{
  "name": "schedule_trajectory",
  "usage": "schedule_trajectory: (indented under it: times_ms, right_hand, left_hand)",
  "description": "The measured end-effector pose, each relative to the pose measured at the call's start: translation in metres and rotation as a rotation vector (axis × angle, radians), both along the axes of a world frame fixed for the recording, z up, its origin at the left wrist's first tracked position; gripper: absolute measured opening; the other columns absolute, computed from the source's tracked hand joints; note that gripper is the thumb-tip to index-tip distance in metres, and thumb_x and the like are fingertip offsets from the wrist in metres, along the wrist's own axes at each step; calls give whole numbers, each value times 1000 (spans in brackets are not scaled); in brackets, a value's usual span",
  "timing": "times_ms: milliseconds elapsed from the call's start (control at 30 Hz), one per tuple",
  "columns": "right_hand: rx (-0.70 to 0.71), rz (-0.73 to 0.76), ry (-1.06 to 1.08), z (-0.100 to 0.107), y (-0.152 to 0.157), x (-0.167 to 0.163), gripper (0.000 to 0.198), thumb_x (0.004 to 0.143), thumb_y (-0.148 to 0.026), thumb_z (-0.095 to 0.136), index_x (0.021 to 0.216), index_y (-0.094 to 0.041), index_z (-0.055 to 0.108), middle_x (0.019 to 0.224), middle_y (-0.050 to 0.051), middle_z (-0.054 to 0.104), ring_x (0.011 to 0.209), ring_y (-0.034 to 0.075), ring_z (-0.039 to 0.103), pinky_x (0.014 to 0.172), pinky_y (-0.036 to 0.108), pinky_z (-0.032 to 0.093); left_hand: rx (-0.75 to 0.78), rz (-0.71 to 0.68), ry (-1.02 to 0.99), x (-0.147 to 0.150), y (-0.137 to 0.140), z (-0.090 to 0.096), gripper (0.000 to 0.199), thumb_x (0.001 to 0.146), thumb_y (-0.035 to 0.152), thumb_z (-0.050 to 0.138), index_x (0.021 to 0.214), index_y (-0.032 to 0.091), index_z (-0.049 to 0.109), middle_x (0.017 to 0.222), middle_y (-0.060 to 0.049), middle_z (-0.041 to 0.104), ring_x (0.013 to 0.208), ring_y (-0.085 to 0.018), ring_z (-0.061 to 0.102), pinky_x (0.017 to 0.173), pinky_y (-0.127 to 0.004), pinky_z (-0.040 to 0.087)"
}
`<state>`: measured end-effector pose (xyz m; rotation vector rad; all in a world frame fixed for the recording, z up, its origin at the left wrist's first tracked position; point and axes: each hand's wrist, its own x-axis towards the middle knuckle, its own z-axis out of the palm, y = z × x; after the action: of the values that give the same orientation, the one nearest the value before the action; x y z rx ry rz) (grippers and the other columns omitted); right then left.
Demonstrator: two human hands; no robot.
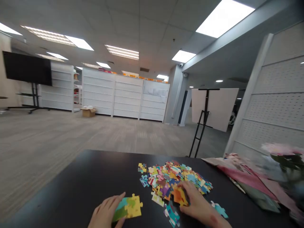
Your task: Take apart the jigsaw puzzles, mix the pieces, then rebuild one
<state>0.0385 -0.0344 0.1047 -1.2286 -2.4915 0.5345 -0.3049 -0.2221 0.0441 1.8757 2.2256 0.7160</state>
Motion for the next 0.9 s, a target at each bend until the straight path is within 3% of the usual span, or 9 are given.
schedule_trajectory:
  times_ms: [100, 167, 267, 367, 433, 600, 733, 900]
  right_hand:
    - [47, -33, 119, -3, 10, -3, 71, 63, -33, 74, 133, -25, 60, 130, 12, 60, 125, 36, 53, 108, 45, 41]
    - [18, -9, 191, -7, 13, -17, 57, 66, -44, 76, 118, -24, 67, 110, 10, 67, 107, 33, 62, 93, 41, 49]
    - [-183, 115, 331, -16, 7, -58, 40, 75, -59, 70, 91, -22, 66, 79, 3, 62, 76, 23, 62, 69, 32, 49]
    - [-388, 210, 509, -27, -4, -110, 48, 78, -62, 69, 104, -22, 63, 76, -1, 58, 68, 18, 59, 63, 29, 47]
    - [-426, 232, 539, -33, -11, -142, 52, 78, -58, 70, 113, -21, 62, 77, -2, 58, 65, 17, 58, 62, 28, 46]
    - [-385, 244, 400, -44, -21, -189, 25, 74, -40, 71, 85, -18, 64, 63, -5, 54, 58, 13, 49, 56, 25, 37]
    - [-300, 195, 312, -46, -26, -191, 14, 75, -29, 67, 83, -18, 63, 63, -5, 54, 60, 12, 48, 56, 24, 34]
    - [-198, 173, 207, -38, -33, -186, 8, 76, -22, 67, 82, -19, 63, 63, -6, 53, 61, 12, 50, 56, 24, 35]
  left_hand:
    - [-33, 4, -60, 5, -10, 23, 56, 79, 21, 57, 134, 34, 62, 134, -4, 64, 127, -27, 56, 105, -44, 45]
    - [-11, 34, -94, 2, -17, 34, 56, 77, 17, 56, 129, 36, 64, 129, -2, 65, 124, -26, 57, 105, -45, 43]
    - [13, 97, -144, -16, -29, 37, 57, 75, 12, 55, 124, 38, 66, 127, -1, 65, 123, -25, 56, 106, -46, 40]
    - [20, 153, -176, -34, -37, 31, 56, 76, 9, 55, 123, 38, 67, 135, -2, 61, 130, -25, 52, 109, -48, 38]
    - [38, 154, -174, -38, -37, 29, 53, 79, 10, 55, 122, 37, 68, 138, -3, 60, 134, -26, 49, 110, -49, 37]
    - [57, 6, -186, -24, -23, 28, 50, 79, 11, 58, 121, 36, 69, 138, -4, 62, 135, -27, 50, 110, -46, 41]
    - [-37, -61, -124, -11, -14, 24, 47, 76, 12, 62, 114, 37, 73, 136, -1, 65, 133, -30, 52, 111, -49, 40]
    - [-13, 14, -78, -9, -15, 24, 34, 80, 15, 59, 101, 36, 75, 129, 0, 68, 127, -28, 57, 106, -47, 45]
